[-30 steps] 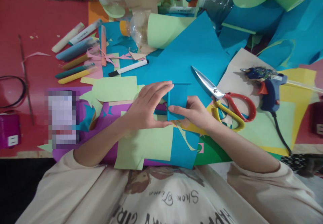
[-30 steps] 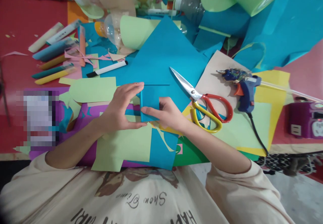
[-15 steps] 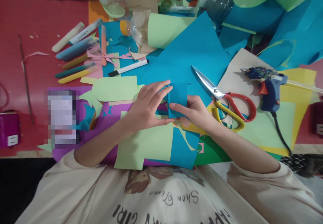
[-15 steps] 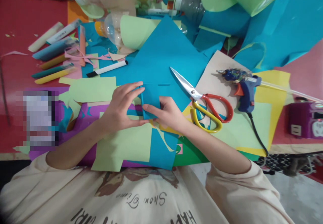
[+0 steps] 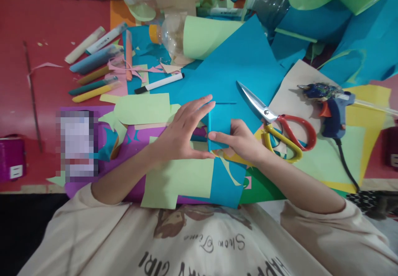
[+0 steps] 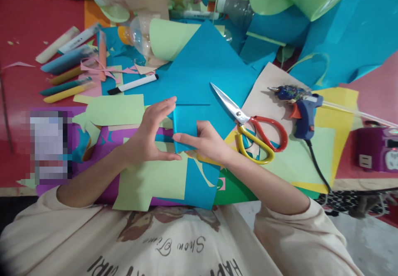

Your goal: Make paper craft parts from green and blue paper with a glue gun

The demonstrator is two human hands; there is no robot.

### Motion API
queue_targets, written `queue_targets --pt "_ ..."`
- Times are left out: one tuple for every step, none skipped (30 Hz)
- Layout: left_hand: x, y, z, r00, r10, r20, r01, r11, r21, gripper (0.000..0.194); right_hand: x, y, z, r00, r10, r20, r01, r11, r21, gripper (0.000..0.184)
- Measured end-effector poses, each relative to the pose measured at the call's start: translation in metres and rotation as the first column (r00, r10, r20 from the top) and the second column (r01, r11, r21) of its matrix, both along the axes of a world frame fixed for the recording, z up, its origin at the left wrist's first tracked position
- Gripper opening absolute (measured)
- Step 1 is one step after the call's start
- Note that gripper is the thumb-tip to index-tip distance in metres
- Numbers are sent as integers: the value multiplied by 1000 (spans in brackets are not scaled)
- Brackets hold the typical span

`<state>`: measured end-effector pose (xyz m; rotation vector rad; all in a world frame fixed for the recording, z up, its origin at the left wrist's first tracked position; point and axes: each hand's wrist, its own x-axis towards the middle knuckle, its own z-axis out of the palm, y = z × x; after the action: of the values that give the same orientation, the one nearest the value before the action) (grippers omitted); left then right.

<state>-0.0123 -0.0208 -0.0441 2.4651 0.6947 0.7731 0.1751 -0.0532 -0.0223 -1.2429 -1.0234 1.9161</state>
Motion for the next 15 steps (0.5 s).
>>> queue_targets --pt "0 1 -1 1000 -15 7 15 999 -29 100 0 -1 -1 999 -3 -37 1 999 -36 46" --pt "-1 1 -1 1000 -27 13 28 998 -54 102 0 -1 -3 998 -6 -67 2 998 -62 44" --pt "-1 1 -1 999 -36 18 37 997 -72 103 0 -2 -3 996 -9 -92 2 997 -80 43" --pt "-1 1 -1 999 -39 21 41 996 -84 102 -1 -2 -3 994 -12 -112 2 996 -92 42" --pt "-1 1 -1 999 -39 21 41 995 -89 101 -1 -1 -3 992 -15 -127 3 995 -100 42" --pt "-1 1 0 999 -33 17 34 995 -89 99 -2 -1 -2 991 -17 -133 4 995 -103 44" --pt "-2 1 1 1000 -25 7 25 996 -85 97 -2 0 -1 992 -18 -124 7 995 -95 45" --pt "-2 0 2 1000 -16 -7 16 997 -78 95 -2 1 0 995 -17 -95 11 997 -71 46" --pt "-2 0 3 1000 -9 -24 7 998 -67 93 -2 1 2 999 -16 -42 15 1000 -26 47" --pt "-2 0 4 999 -1 -44 -1 998 -56 92 -1 1 2 999 -19 29 18 999 36 48" --pt "-1 -1 4 998 3 -67 -6 999 -44 92 -1 1 2 994 -31 105 19 994 109 49" --pt "-1 -1 5 996 7 -92 -10 999 -32 92 0 1 1 983 -48 180 14 983 181 49" --pt "-1 -1 5 993 9 -115 -10 1000 -15 91 1 1 0 967 -66 246 4 970 245 48" --pt "-1 -1 5 991 11 -135 -10 1000 5 91 1 0 -2 949 -85 303 -9 955 296 46" --pt "-1 -1 4 989 14 -149 -10 1000 29 91 1 -1 -4 931 -102 351 -23 942 335 45"
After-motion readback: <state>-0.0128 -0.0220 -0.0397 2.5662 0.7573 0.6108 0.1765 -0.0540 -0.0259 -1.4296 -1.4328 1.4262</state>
